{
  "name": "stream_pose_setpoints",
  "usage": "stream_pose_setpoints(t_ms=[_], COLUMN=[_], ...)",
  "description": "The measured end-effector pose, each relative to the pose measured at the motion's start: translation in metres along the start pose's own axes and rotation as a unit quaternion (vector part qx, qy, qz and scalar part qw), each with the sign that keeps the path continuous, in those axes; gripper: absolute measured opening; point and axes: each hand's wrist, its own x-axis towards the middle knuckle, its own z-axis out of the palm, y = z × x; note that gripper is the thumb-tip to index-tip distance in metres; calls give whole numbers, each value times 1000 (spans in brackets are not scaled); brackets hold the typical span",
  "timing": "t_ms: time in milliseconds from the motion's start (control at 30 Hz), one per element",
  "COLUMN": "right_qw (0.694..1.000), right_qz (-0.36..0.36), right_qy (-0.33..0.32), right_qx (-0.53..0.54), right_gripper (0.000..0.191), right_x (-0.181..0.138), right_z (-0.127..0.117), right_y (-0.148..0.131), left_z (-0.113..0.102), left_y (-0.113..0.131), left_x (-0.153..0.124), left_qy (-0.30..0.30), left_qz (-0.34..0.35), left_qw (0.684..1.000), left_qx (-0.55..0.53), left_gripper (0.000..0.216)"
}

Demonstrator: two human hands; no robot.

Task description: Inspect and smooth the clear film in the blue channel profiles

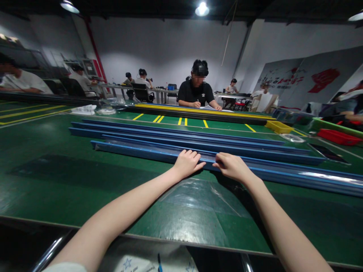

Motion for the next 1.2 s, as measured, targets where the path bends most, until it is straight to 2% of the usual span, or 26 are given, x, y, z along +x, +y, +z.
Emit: stream_pose_setpoints(t_ms=[1200], right_qw=[1000], right_qz=[-1], right_qy=[2], right_qx=[15], right_gripper=[14], right_x=[1], right_z=[-5], right_y=[2], left_z=[-1], left_y=[-1], left_x=[-1], left_qy=[-16], left_qz=[-7], left_qw=[1000], left_qx=[-12], left_gripper=[36])
